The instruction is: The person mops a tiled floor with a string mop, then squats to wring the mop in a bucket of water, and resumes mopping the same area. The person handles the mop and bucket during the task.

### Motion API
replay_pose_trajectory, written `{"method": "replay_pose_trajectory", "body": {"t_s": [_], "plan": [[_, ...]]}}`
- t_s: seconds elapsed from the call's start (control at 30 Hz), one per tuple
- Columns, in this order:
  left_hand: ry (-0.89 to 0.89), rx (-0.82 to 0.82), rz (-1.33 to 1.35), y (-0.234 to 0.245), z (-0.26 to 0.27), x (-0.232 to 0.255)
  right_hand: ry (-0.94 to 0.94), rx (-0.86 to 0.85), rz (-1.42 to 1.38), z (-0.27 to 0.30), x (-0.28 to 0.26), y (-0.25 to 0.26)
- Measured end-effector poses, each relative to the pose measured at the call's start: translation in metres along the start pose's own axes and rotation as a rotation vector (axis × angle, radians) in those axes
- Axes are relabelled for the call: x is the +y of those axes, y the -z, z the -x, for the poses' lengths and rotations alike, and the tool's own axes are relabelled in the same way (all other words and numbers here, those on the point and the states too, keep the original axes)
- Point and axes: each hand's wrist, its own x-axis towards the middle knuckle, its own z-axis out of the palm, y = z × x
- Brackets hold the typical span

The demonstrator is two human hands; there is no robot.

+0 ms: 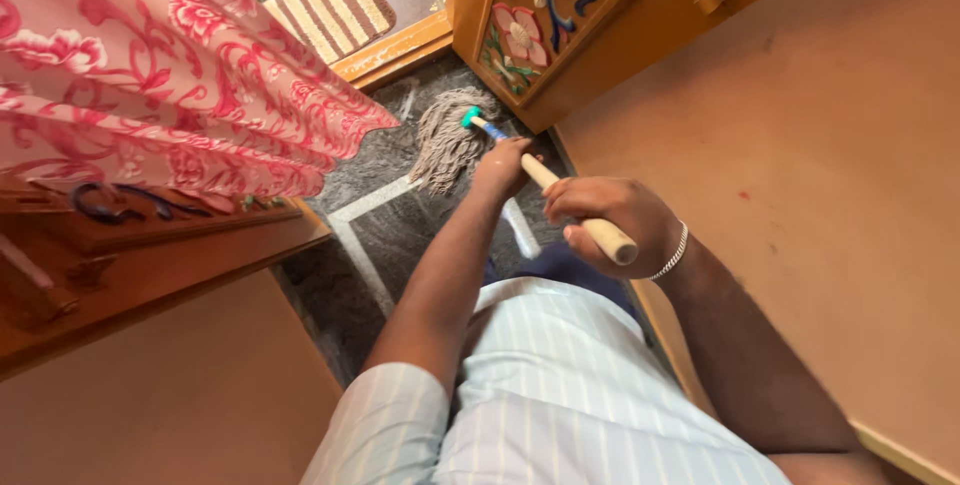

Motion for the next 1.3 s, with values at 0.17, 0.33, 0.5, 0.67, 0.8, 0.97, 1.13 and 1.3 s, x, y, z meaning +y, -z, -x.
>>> {"method": "replay_pose_trajectory", "body": {"t_s": [0.17, 0.33, 0.5, 0.67, 0.8, 0.97, 1.13, 1.3], "plan": [[0.203, -0.103, -0.052, 0.066, -0.009, 0.013, 0.009, -0.024, -0.233, -0.033, 0.03, 0.019], [0.472, -0.111, -0.12, 0.118, 0.016, -0.024, 0.15, -0.154, -0.331, -0.073, 0.051, -0.003], [0.642, 0.078, -0.043, 0.121, 0.062, -0.122, 0.227, -0.298, -0.433, -0.107, 0.095, -0.057], [0.867, 0.133, 0.005, 0.085, 0.073, -0.179, 0.199, -0.411, -0.379, -0.122, 0.12, -0.08], [0.881, 0.29, 0.123, 0.053, 0.045, -0.17, 0.185, -0.424, -0.341, -0.133, 0.124, -0.055], [0.85, 0.186, 0.256, 0.036, -0.031, -0.127, 0.142, -0.426, -0.265, -0.151, 0.107, 0.031], [0.468, 0.257, 0.291, 0.0, -0.1, -0.073, -0.071, -0.317, -0.027, -0.143, 0.062, 0.093], [0.337, 0.176, 0.41, -0.008, -0.129, -0.035, -0.045, -0.287, 0.236, -0.14, 0.044, 0.092]]}}
